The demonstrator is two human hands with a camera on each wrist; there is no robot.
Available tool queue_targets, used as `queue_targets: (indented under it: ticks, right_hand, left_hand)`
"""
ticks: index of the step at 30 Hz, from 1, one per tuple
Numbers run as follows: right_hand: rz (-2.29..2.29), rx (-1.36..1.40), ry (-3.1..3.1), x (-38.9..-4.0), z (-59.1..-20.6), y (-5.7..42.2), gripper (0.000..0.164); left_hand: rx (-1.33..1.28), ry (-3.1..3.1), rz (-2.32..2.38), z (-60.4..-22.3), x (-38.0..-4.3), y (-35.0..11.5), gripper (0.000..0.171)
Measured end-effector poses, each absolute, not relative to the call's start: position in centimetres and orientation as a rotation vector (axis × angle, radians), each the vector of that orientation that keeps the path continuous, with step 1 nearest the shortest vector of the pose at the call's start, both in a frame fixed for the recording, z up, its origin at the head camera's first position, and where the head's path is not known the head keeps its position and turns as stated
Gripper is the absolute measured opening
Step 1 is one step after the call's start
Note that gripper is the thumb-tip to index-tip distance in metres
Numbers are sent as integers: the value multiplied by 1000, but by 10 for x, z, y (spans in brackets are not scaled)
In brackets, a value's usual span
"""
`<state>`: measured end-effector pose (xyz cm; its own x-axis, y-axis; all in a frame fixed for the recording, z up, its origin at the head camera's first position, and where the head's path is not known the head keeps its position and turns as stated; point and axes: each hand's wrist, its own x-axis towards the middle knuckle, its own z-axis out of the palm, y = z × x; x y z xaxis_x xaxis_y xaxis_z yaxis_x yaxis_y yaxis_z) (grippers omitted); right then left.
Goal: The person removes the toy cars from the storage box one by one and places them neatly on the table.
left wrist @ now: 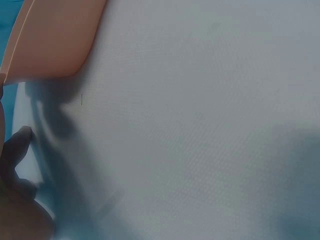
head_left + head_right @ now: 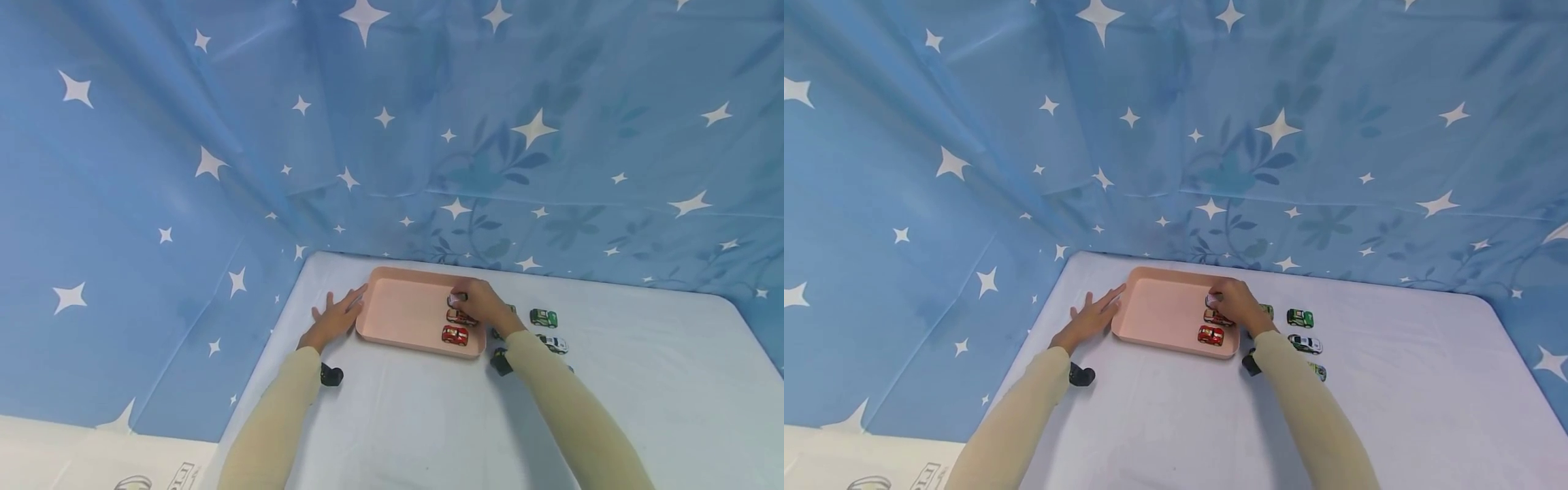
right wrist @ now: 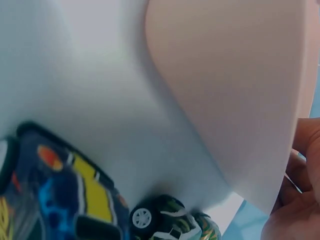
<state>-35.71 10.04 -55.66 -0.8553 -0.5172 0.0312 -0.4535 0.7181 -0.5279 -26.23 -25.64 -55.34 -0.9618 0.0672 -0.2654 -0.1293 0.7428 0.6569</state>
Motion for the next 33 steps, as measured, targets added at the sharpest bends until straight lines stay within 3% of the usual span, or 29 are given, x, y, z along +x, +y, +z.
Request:
queue_targets:
  ticks: [9,33]
  right_hand:
    - [-793,-930,2838,-357,-558,98,17]
    - [-1108,-768,2710,-349,-539,97,28]
  left_hand:
    - [-47,2679,1024,-555,-261,-256,55]
    - [-72,2667,1023,-555,-264,-256,55]
